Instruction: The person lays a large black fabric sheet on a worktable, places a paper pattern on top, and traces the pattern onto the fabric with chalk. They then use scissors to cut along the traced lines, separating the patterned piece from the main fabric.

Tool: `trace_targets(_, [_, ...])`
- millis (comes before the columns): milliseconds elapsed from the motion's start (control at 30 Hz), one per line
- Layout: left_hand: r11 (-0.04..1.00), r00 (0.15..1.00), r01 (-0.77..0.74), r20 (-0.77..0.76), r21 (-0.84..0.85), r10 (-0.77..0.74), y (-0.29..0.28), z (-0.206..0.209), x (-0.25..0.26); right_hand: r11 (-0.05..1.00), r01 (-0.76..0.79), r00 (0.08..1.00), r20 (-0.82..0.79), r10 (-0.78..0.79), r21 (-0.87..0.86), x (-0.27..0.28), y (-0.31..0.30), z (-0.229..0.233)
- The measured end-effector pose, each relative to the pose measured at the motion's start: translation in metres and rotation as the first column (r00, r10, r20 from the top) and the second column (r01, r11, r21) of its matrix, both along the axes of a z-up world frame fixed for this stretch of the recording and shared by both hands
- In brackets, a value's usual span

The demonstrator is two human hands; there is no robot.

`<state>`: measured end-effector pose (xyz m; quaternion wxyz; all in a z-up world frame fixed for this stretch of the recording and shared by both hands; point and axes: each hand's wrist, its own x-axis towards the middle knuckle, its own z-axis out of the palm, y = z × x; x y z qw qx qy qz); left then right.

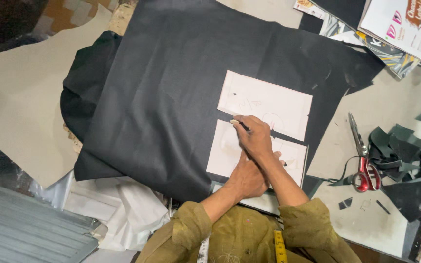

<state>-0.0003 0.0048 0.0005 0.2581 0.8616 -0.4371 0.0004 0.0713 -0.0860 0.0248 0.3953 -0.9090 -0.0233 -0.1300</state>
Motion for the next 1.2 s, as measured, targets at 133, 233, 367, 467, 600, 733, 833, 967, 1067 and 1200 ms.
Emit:
trace_targets(133, [1.0, 1.0, 0.014, 0.006, 0.009, -0.014, -0.002, -0.007, 0.003, 0.995, -0.075, 0.993, 0.086, 0.081, -0.063, 0.016, 0.009, -0.006])
trace_targets(233, [1.0, 1.0, 0.016, 0.021, -0.011, -0.016, -0.004, -0.012, 0.001, 0.985, -0.128, 0.982, 0.128, 0.142, -0.112, 0.02, 0.013, -0.01])
trace_targets(367, [0.998, 0.999, 0.033, -0.027, -0.053, -0.035, -0.006, -0.012, 0.01, 0.978, -0.16, 0.979, 0.107, 0.175, -0.137, 0.029, 0.019, -0.01])
trace_targets(467, [0.997, 0.998, 0.035, 0.04, 0.074, -0.038, -0.009, -0.011, 0.008, 0.965, -0.163, 0.985, 0.024, 0.171, -0.204, 0.024, 0.012, -0.009])
trace_targets(600, [0.902, 0.984, 0.16, -0.138, 0.4, -0.113, -0.01, -0.013, 0.007, 0.984, -0.156, 0.985, 0.056, 0.161, -0.085, 0.02, -0.019, 0.002])
trace_targets(733, [0.997, 0.999, 0.04, -0.009, 0.063, -0.039, -0.004, -0.009, 0.005, 0.999, -0.034, 0.993, 0.116, 0.037, -0.024, 0.003, -0.089, 0.039])
trace_targets(833, [0.998, 0.999, 0.045, -0.016, 0.048, -0.044, -0.005, -0.007, 0.002, 0.995, 0.083, 0.995, 0.063, -0.08, -0.051, -0.014, -0.126, 0.057])
trace_targets(967, [0.999, 0.999, 0.034, -0.002, 0.026, -0.034, -0.001, -0.009, 0.005, 0.99, 0.134, 0.99, 0.046, -0.132, -0.053, -0.023, -0.133, 0.054])
trace_targets(1067, [1.0, 0.999, 0.019, 0.032, 0.024, -0.019, -0.003, -0.007, 0.0, 0.986, 0.155, 0.988, -0.002, -0.155, -0.063, -0.035, -0.126, 0.045])
trace_targets(1200, [1.0, 1.0, 0.014, 0.015, -0.017, -0.014, -0.001, -0.005, 0.001, 0.993, 0.122, 0.991, -0.054, -0.121, 0.007, -0.032, -0.097, 0.029])
